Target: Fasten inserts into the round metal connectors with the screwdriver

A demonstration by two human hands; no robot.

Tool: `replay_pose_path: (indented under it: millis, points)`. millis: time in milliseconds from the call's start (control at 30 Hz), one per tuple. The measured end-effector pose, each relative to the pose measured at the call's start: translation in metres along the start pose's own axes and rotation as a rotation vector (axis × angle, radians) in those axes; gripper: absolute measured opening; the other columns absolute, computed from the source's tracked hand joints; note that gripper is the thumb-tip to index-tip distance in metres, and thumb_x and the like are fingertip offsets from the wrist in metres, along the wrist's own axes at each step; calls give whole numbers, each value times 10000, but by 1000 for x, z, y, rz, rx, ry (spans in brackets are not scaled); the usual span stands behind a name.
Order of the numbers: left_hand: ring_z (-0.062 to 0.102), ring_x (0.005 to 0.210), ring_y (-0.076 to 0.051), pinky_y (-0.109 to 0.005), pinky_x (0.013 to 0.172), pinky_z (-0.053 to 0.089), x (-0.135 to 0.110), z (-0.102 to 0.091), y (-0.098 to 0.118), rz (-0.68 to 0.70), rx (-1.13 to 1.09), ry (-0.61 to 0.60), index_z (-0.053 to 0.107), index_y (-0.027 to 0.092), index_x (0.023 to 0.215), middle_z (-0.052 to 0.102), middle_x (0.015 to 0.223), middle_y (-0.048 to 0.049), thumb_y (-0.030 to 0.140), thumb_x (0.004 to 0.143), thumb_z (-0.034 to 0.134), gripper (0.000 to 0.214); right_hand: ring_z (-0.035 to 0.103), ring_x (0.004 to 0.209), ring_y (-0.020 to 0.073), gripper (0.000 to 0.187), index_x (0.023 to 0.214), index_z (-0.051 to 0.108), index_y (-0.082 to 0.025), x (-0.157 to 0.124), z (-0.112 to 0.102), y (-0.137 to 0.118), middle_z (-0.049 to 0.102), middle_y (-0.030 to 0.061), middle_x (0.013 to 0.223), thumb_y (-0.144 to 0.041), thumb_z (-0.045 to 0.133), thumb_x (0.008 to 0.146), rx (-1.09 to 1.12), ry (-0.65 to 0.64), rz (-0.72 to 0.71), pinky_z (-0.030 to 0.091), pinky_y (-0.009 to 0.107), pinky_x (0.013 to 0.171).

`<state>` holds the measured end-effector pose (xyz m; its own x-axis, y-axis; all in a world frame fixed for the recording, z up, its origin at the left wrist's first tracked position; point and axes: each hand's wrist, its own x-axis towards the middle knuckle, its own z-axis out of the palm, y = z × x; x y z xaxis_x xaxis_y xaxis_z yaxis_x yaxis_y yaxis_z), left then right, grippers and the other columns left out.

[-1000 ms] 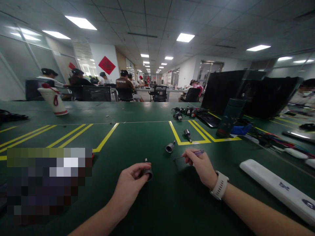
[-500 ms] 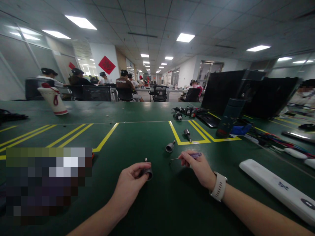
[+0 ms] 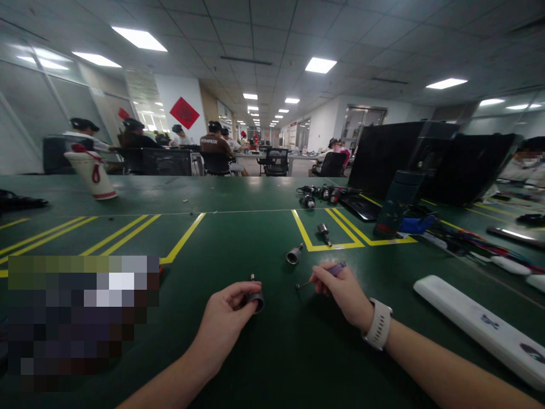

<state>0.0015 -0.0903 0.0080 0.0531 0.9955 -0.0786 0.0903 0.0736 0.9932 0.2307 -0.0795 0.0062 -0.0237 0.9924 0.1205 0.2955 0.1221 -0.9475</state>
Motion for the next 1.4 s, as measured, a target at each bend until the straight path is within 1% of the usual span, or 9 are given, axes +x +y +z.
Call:
replay_pose_path:
  millis: [200,367,533,700,767,900,1033,1133,1400]
  points:
    - [624,1030,-214,-337,902,493,1,-2,-4,-10,-1,-29,695,180,899,678,1123,-56,138,672,654,234,440,526,126,287,648,571,-164,-5,-1,-14,472,-35,554,-388,516,819,-78,-88,0,350,263,523]
    - [624,1030,-221,-351,912,488,1,-2,-3,4,8,-25,698,178,896,687,1098,-59,134,674,649,231,506,651,150,330,627,603,-167,-8,-2,-29,554,4,687,-379,486,850,-116,-209,-48,384,287,623]
    - [616,1044,-226,-347,903,493,1,-2,-3,9,30,-35,697,183,910,690,1090,-61,139,680,654,239,589,753,172,346,724,629,-143,-8,-6,-29,655,56,806,-386,444,887,-65,-385,-18,444,312,700]
    - [619,1039,-218,-335,892,499,1,-3,-3,18,49,-32,693,187,920,694,1081,-57,143,687,648,241,576,726,164,336,867,677,-143,-10,-9,-29,666,56,845,-421,488,873,-68,-484,-24,442,297,659]
    - [623,1031,-217,-329,882,504,1,-2,-4,26,52,-32,695,189,918,699,1067,-53,141,683,650,245,566,724,166,380,906,676,-157,-11,-9,-31,644,42,804,-452,436,893,-60,-493,-72,435,309,678]
    - [640,997,-221,-325,867,513,2,-1,-4,34,36,-14,701,177,881,706,1048,-61,120,666,651,229,557,800,180,448,735,636,-169,-13,-10,-33,614,35,802,-485,371,910,7,-443,-138,410,337,779]
    - [634,1012,-222,-322,864,514,3,-2,-5,33,39,-30,703,185,892,707,1050,-60,137,675,656,228,536,677,154,462,695,591,-166,-12,-9,-30,564,14,694,-498,350,907,62,-399,-89,431,309,670]
    - [630,1022,-212,-318,875,508,2,-4,-5,44,57,-45,701,197,909,697,1081,-50,154,691,652,227,546,635,144,409,681,601,-150,-12,-7,-28,561,12,663,-469,436,877,86,-419,-45,445,291,622]
    - [640,1007,-209,-299,865,514,-2,0,3,18,52,-11,708,186,876,712,1052,-48,123,666,652,226,646,794,186,299,877,670,-102,-15,-5,-33,681,86,823,-347,500,856,85,-527,11,501,336,749]
